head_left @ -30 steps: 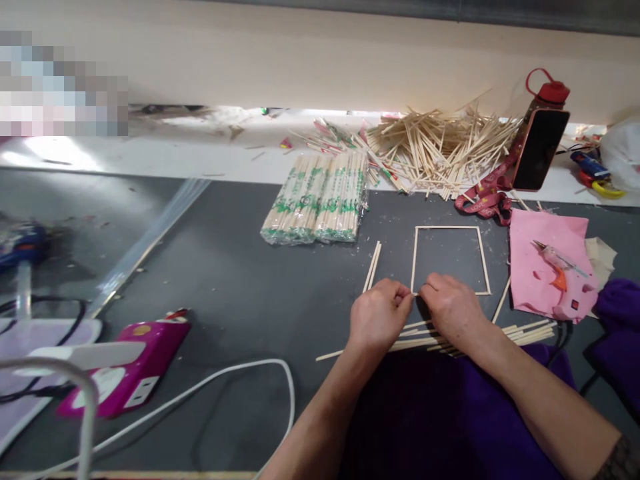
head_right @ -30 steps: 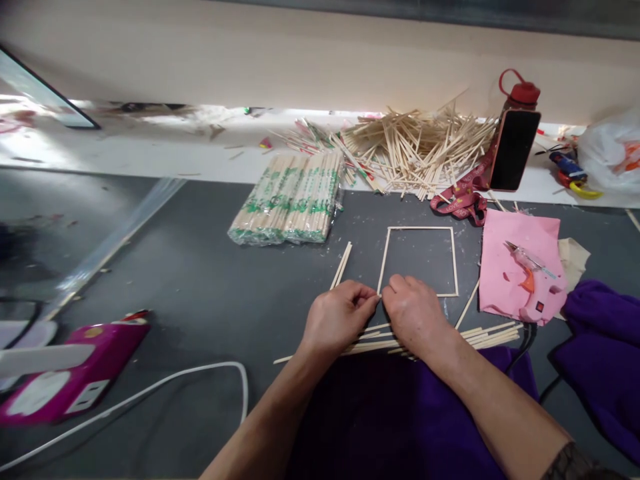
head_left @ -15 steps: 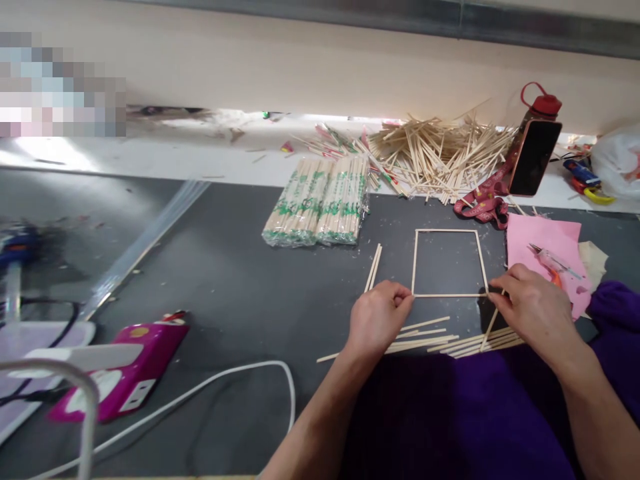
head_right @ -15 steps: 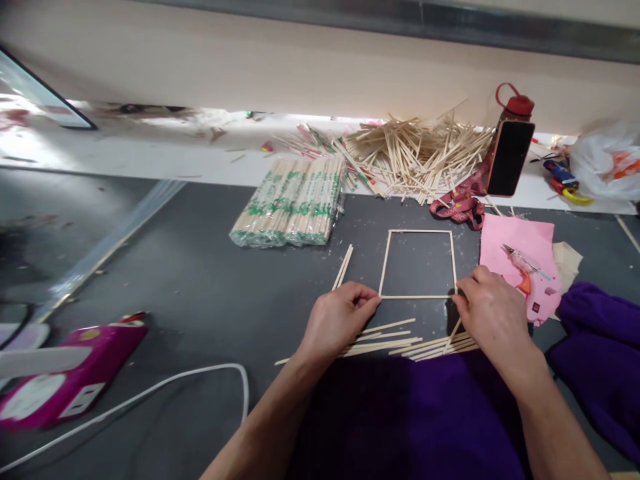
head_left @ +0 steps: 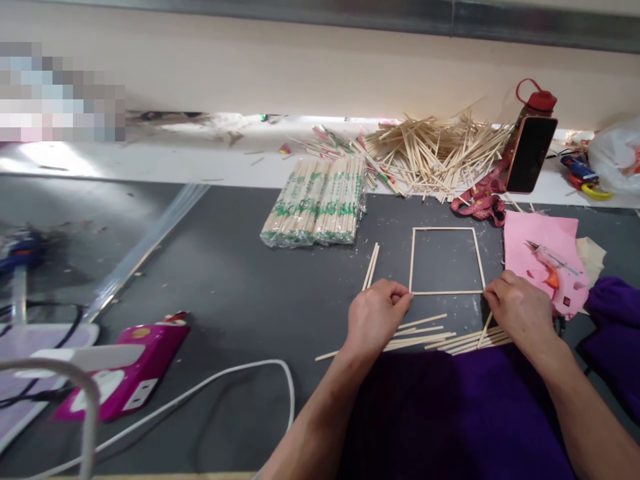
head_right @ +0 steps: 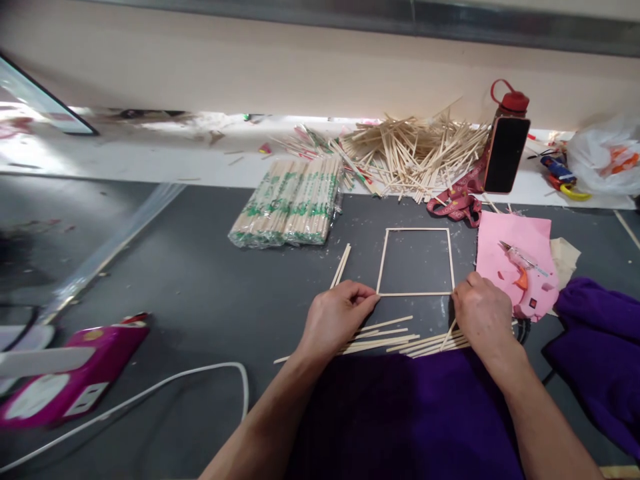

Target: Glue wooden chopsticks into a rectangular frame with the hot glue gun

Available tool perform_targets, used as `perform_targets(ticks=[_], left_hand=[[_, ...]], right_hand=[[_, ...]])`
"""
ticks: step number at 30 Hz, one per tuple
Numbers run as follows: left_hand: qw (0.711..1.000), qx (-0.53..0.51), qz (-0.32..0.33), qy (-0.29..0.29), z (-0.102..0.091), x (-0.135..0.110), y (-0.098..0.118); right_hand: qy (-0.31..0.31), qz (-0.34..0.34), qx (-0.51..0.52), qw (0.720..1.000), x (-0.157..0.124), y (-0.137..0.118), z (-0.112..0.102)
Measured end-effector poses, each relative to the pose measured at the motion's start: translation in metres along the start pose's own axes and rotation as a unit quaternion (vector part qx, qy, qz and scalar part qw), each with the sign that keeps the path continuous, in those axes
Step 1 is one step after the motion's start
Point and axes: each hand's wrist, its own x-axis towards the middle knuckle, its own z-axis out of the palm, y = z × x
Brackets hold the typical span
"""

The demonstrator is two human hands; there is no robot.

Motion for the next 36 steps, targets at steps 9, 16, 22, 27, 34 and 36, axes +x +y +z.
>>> perform_targets(ticks=[9, 16, 22, 27, 34, 36], left_hand=[[1.0, 0.013, -0.011, 0.025, 0.004, 0.001, 0.003], [0.999, -0.007, 0.004, 0.037, 0.006, 0.002, 0.0], [0.996, -0.091, -0.007, 0.01, -0.003, 0.004, -0.007], [0.992, -0.121, -0.024, 0.015, -0.009, 0.008, -0.015], [0.992, -0.058, 0.101, 0.049, -0.002, 0.006, -0.015], [0.991, -0.036, 0.128, 0.03, 0.0, 0.004, -0.013]], right_hand=[[0.059, -0.003, 0.01, 0.998, 0.001, 0.002, 0.009], [0.063, -0.005, 0.027, 0.998, -0.003, 0.003, 0.011], [0.055, -0.002, 0.052, 0.997, -0.006, 0.006, 0.011], [0.052, -0.005, 0.065, 0.997, -0.007, 0.007, 0.011], [0.056, -0.013, 0.07, 0.996, -0.007, 0.008, 0.012], [0.055, -0.012, 0.07, 0.996, -0.007, 0.008, 0.011]])
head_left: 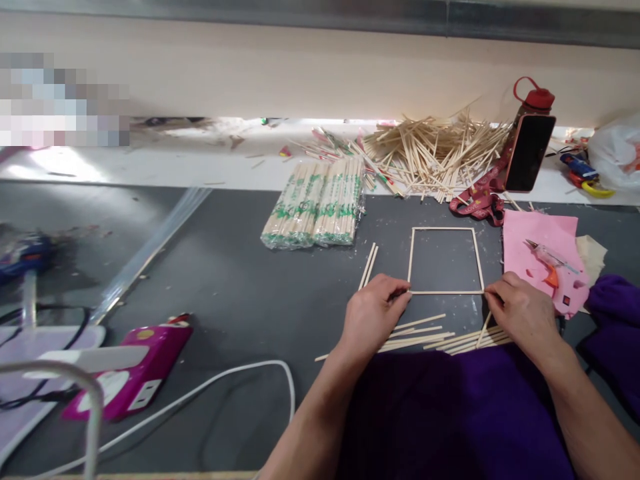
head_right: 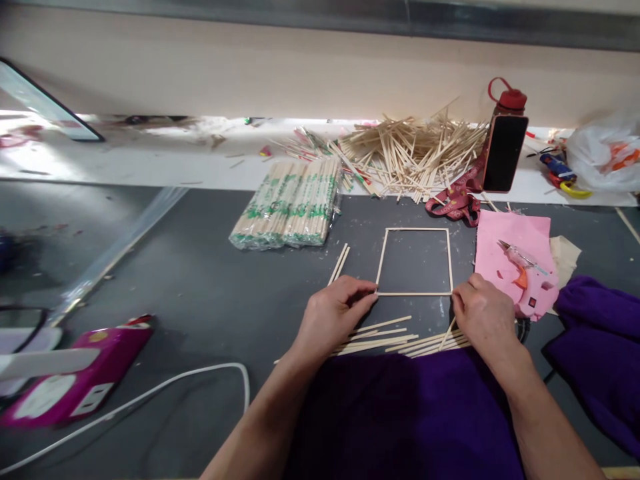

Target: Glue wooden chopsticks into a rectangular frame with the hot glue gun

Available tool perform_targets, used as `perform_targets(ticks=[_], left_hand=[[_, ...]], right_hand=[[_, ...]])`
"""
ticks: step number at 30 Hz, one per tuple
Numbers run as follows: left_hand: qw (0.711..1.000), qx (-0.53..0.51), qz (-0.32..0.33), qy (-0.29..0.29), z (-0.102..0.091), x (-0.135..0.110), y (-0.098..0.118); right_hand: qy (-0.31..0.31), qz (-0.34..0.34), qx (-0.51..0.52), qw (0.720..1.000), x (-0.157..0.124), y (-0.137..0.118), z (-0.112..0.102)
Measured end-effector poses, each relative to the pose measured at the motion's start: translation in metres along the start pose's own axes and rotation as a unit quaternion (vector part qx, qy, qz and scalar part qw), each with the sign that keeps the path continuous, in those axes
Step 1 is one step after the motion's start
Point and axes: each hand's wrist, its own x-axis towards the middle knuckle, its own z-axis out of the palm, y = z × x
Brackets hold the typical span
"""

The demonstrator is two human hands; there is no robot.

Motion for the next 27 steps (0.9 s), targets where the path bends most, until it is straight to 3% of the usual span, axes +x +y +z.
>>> perform_targets(ticks=[7, 13, 27], left_hand=[[0.999, 0.049, -0.001, -0.023, 0.003, -0.0008, -0.0007], [0.996, 0.061, -0.06, -0.014, 0.0029, -0.0009, 0.0023], [0.995, 0.074, -0.063, 0.003, 0.0054, -0.001, 0.0068]], right_hand=[[0.0, 0.021, 0.013, 1.0, 0.0009, 0.0033, -0.006], [-0.036, 0.018, 0.014, 0.999, 0.001, 0.0017, -0.0045], [0.008, -0.031, -0.008, 0.999, 0.0028, 0.0, 0.0034]])
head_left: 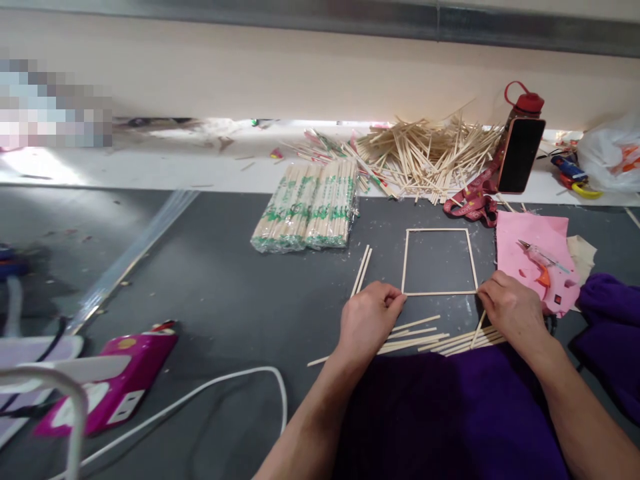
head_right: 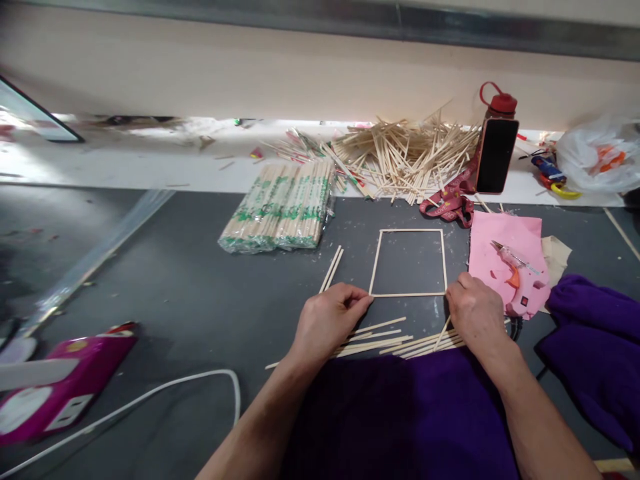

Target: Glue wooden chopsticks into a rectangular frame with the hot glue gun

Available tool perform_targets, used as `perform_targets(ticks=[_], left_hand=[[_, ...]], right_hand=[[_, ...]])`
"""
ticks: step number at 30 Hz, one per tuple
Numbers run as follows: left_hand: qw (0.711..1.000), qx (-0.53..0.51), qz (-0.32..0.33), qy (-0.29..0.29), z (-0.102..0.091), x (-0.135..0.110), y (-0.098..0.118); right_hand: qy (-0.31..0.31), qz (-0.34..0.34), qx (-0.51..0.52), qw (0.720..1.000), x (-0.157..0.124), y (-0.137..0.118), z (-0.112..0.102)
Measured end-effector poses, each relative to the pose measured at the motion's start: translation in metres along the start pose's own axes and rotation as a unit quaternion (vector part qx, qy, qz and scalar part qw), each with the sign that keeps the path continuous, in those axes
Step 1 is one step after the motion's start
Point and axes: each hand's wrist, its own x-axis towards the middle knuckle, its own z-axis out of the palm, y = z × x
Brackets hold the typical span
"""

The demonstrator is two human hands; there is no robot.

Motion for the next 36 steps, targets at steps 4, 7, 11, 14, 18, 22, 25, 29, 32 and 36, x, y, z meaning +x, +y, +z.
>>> perform_targets(ticks=[4, 7, 11, 14, 18, 22, 25, 29, 32, 36], left_hand=[[1.0, -0.007, -0.011, -0.005, -0.001, 0.0, 0.001], [1.0, -0.017, -0.014, -0.002, -0.002, 0.0, 0.002], [0.999, -0.044, -0.023, -0.008, -0.003, 0.0, 0.001], [0.998, -0.057, -0.018, 0.007, -0.004, 0.0, -0.001], [0.997, -0.072, -0.004, 0.029, -0.002, 0.001, -0.004], [0.997, -0.068, 0.024, 0.01, -0.001, 0.001, -0.005], [0.997, -0.067, 0.035, 0.0, -0.003, 0.001, -0.005], [0.998, -0.061, 0.027, 0.002, -0.005, 0.002, -0.008], [0.998, -0.064, 0.021, 0.006, -0.005, 0.002, -0.01], [0.998, -0.063, 0.029, 0.003, -0.005, 0.001, -0.009]], right_hand=[[-0.009, 0.01, 0.009, 1.0, 0.0, 0.0, -0.002], [-0.009, 0.013, 0.015, 1.0, -0.001, 0.0, -0.004], [0.001, 0.016, 0.016, 1.0, -0.001, -0.001, -0.004], [0.001, 0.023, 0.01, 1.0, -0.002, -0.001, -0.003], [0.007, 0.026, 0.0, 1.0, -0.002, 0.0, -0.001], [0.016, 0.018, 0.003, 1.0, -0.002, 0.0, -0.001], [0.023, 0.014, 0.013, 1.0, -0.002, -0.001, -0.002], [0.028, 0.012, 0.018, 0.999, -0.002, -0.001, -0.002], [0.059, 0.023, 0.045, 0.997, -0.001, 0.002, -0.004], [0.116, 0.079, 0.114, 0.984, 0.001, 0.008, -0.011]])
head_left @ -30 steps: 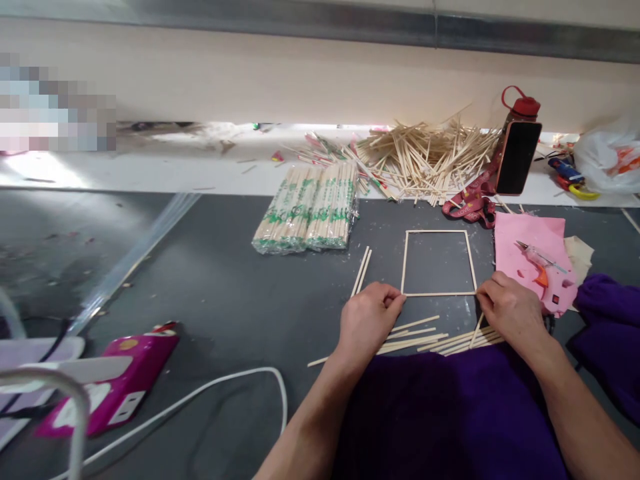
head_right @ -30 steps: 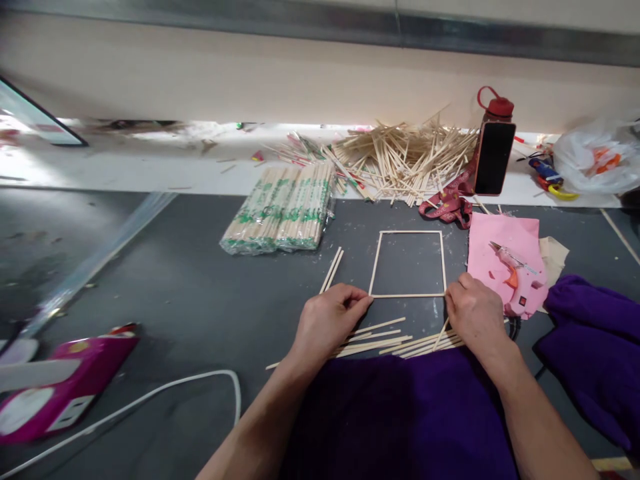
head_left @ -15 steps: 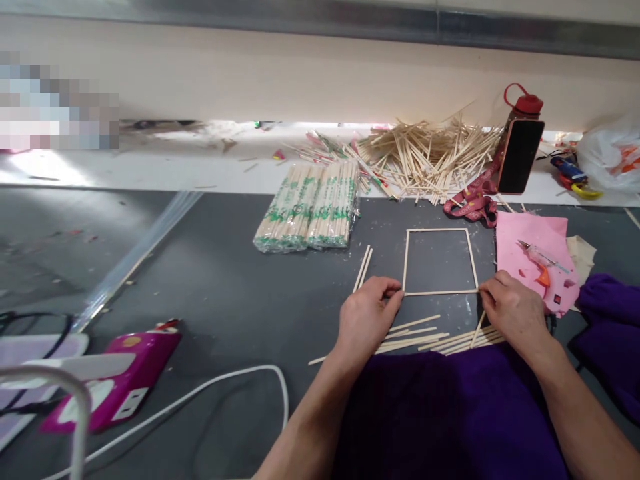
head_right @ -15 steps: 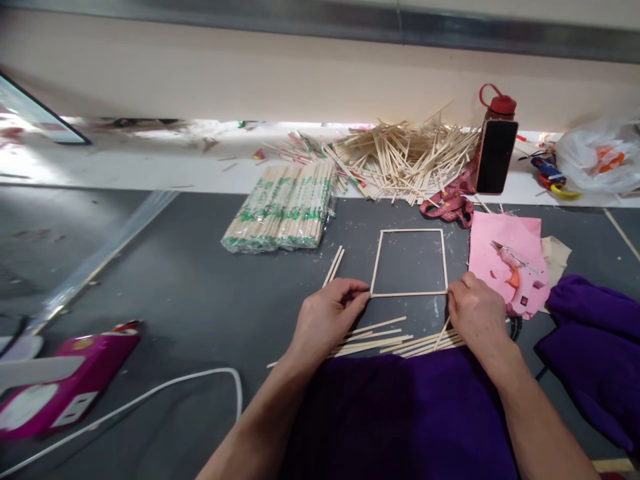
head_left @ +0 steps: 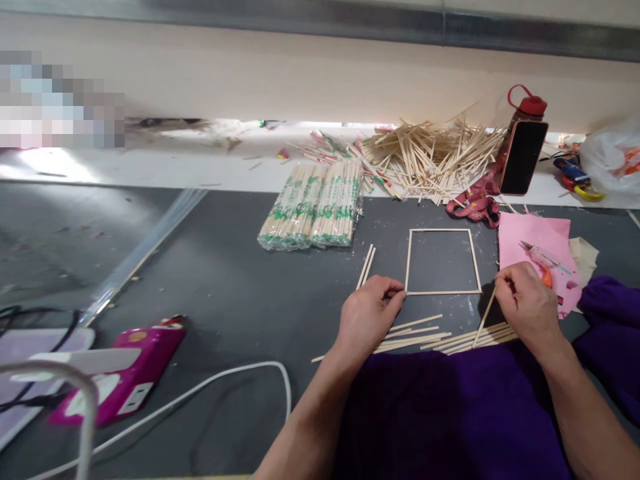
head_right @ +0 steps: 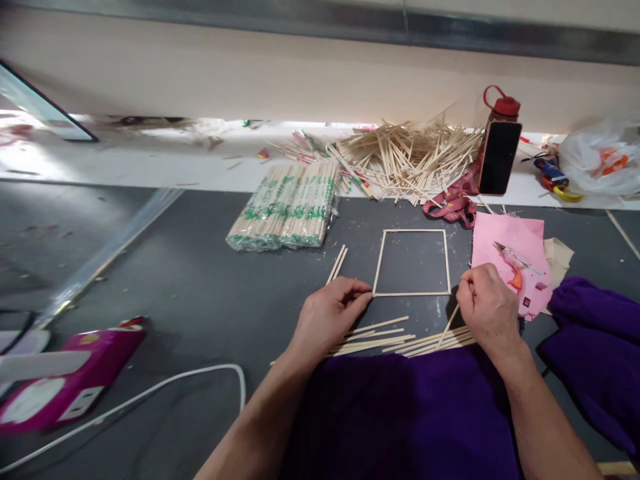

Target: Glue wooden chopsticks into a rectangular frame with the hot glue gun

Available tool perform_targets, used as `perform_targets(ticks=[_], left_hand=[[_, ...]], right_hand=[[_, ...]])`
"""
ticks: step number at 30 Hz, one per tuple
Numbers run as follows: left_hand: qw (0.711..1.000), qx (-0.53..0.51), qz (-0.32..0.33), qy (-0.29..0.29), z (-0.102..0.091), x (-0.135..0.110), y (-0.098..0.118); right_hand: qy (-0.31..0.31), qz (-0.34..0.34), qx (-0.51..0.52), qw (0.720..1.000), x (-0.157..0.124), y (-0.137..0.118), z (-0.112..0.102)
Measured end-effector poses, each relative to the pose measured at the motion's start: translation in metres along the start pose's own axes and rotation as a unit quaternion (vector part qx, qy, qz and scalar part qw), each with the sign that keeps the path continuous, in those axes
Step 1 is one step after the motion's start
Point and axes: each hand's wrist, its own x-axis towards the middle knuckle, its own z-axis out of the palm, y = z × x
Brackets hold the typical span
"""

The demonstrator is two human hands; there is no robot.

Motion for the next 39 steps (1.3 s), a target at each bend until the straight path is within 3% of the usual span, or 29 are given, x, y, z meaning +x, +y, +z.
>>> perform_targets(ticks=[4, 12, 18, 23, 26, 30, 34, 39], left_hand=[[1.0, 0.003, 0.002, -0.003, 0.0, -0.001, 0.003], [1.0, 0.014, 0.011, 0.002, 0.0, 0.0, 0.004], [1.0, 0.007, 0.013, 0.007, 0.004, 0.0, 0.003], [1.0, -0.003, -0.003, 0.017, -0.003, 0.005, 0.009], [0.999, 0.008, -0.007, 0.042, -0.016, 0.022, 0.022], [0.996, 0.064, -0.017, 0.06, -0.023, 0.063, 0.038], [0.992, 0.115, -0.038, 0.024, -0.009, 0.1, 0.036], [0.991, 0.127, -0.021, 0.02, 0.009, 0.115, 0.024]], right_hand=[[-0.001, 0.035, 0.048, 0.998, 0.003, 0.0, -0.006], [-0.015, 0.032, 0.06, 0.998, 0.002, 0.003, -0.002], [-0.056, -0.01, 0.06, 0.997, -0.001, 0.002, 0.001], [-0.055, -0.067, 0.031, 0.996, -0.001, -0.003, 0.004], [-0.06, -0.093, 0.025, 0.994, -0.001, -0.007, 0.008], [-0.051, -0.109, 0.026, 0.992, -0.002, -0.007, 0.014], [-0.043, -0.113, 0.026, 0.992, -0.004, -0.005, 0.011], [-0.045, -0.132, 0.013, 0.99, 0.002, -0.019, -0.016]])
